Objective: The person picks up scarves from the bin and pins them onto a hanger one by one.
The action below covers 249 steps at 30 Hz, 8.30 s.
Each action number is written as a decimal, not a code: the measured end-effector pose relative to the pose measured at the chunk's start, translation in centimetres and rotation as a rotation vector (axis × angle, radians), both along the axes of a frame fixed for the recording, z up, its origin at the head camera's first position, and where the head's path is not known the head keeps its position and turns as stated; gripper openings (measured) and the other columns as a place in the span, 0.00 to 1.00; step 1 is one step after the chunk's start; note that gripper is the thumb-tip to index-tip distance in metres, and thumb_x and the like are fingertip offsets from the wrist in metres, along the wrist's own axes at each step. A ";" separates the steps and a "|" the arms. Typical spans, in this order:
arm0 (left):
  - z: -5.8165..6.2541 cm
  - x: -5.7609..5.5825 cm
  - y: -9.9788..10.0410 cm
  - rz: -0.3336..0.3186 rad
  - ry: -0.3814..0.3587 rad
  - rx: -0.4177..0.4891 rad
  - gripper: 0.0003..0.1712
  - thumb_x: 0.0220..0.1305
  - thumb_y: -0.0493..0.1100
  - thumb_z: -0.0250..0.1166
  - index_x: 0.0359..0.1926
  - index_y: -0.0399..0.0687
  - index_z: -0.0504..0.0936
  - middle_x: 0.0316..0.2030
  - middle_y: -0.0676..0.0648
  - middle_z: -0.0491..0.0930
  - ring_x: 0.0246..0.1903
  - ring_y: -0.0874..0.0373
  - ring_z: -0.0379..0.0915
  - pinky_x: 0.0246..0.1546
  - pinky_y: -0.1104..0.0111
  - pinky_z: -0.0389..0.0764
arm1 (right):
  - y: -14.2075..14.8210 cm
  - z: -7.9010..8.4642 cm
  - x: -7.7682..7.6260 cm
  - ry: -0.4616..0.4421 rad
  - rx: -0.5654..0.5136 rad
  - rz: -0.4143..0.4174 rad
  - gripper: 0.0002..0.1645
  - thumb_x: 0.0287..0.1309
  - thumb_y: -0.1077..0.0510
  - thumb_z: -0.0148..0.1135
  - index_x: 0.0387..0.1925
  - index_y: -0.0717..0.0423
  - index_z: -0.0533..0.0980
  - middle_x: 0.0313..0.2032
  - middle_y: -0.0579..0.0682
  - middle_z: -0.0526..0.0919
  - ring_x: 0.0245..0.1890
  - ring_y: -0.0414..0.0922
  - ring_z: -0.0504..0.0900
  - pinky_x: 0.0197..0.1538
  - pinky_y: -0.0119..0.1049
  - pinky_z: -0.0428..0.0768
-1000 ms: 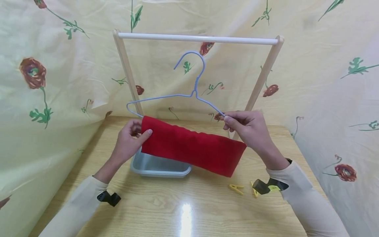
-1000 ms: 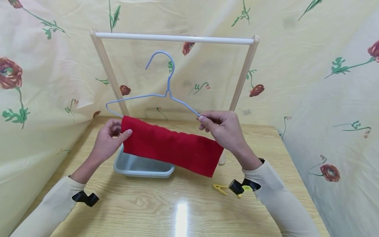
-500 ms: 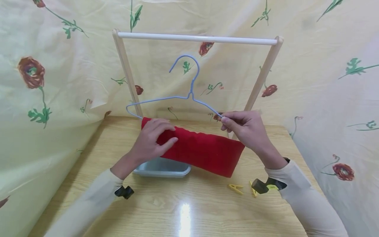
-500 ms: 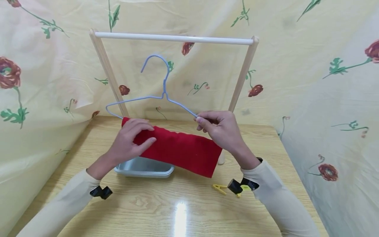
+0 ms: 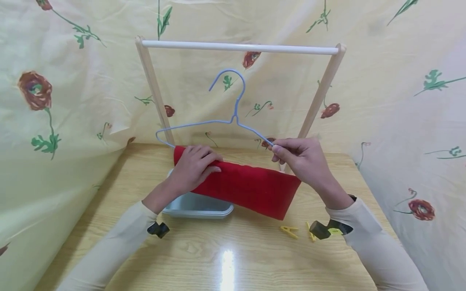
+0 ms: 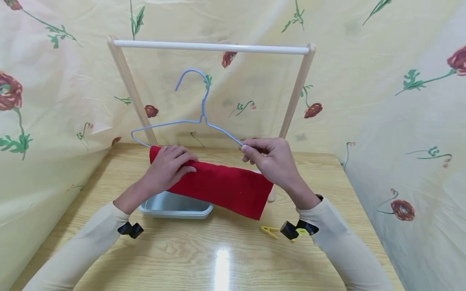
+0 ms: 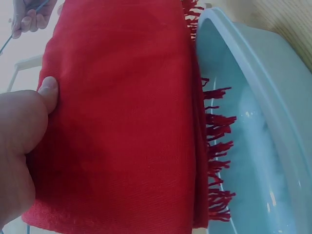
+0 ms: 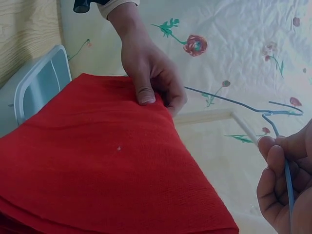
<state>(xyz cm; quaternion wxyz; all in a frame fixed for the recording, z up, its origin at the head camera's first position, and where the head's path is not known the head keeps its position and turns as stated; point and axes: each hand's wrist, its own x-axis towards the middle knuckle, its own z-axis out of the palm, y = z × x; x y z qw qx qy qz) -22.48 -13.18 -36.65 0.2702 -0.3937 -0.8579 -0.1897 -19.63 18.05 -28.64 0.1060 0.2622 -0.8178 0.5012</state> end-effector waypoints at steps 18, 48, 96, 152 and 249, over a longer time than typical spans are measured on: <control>1.3 0.6 5.3 -0.202 -0.075 -0.076 0.33 0.58 0.58 0.76 0.59 0.47 0.81 0.51 0.51 0.85 0.47 0.59 0.82 0.50 0.65 0.81 | -0.7 0.0 -0.4 0.018 0.004 0.010 0.09 0.65 0.69 0.65 0.44 0.70 0.85 0.29 0.60 0.87 0.27 0.39 0.84 0.33 0.28 0.82; 0.8 0.7 10.1 -0.220 -0.136 0.267 0.15 0.64 0.42 0.74 0.51 0.46 0.90 0.41 0.51 0.90 0.39 0.62 0.87 0.42 0.79 0.80 | -1.2 -0.6 -0.1 0.035 0.024 0.031 0.08 0.62 0.71 0.66 0.42 0.70 0.85 0.27 0.58 0.86 0.25 0.40 0.82 0.33 0.28 0.82; 2.0 1.7 4.4 -0.144 -0.278 -0.076 0.16 0.64 0.47 0.73 0.50 0.49 0.86 0.41 0.53 0.86 0.39 0.62 0.81 0.45 0.70 0.81 | -0.8 -0.2 0.1 0.002 0.009 0.043 0.07 0.63 0.72 0.65 0.42 0.70 0.85 0.28 0.59 0.86 0.26 0.40 0.83 0.32 0.29 0.82; 8.6 -0.6 -5.6 -0.166 -0.359 0.399 0.14 0.58 0.30 0.74 0.46 0.43 0.91 0.37 0.51 0.88 0.35 0.61 0.79 0.34 0.73 0.78 | 0.3 0.7 -0.1 0.013 0.044 0.071 0.09 0.63 0.72 0.65 0.44 0.69 0.85 0.29 0.57 0.87 0.26 0.40 0.83 0.34 0.28 0.82; 9.4 0.2 -5.8 -0.180 -0.144 0.518 0.07 0.52 0.23 0.74 0.32 0.31 0.87 0.21 0.51 0.71 0.22 0.63 0.61 0.23 0.73 0.60 | 14.9 -12.9 4.5 -0.246 0.212 -0.353 0.22 0.70 0.50 0.64 0.55 0.61 0.83 0.47 0.45 0.90 0.41 0.26 0.84 0.42 0.21 0.79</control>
